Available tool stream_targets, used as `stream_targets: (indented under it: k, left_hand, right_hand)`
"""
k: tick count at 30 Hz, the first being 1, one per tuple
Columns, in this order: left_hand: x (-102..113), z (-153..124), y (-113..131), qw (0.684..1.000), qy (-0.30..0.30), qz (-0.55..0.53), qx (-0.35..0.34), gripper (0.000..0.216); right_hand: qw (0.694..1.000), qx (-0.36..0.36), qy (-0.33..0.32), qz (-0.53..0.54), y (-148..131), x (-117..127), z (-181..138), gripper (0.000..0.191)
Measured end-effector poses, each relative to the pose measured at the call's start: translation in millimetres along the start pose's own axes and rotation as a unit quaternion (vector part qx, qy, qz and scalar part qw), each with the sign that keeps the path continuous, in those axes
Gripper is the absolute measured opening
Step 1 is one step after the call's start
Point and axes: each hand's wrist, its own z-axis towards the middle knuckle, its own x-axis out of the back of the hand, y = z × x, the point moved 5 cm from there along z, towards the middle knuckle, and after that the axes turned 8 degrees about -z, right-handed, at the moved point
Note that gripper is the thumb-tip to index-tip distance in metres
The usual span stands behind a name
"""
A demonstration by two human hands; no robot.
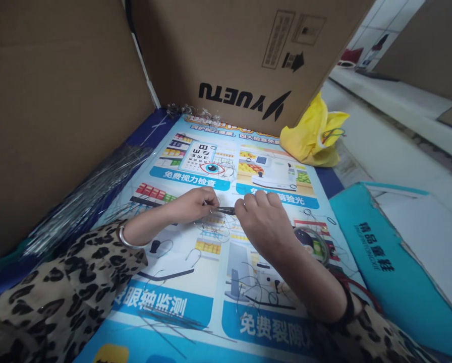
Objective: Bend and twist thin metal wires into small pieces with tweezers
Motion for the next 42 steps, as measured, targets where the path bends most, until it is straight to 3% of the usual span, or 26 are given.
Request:
stream_targets:
  k: [29,42]
  left_hand:
    - [-2.3,0.1,1.4,1.000,0.000,0.012,-0.024,0.018]
    - [-3.2,1.4,2.2,1.000,-0.004,0.011,-0.010,0.019]
  right_hand:
    - [1.000,0.018,-0.015,0.013,0.6,8.9,4.2,0.017]
    - [0.998,0.007,-0.063,0.029,1.9,5.1,5.4,0.017]
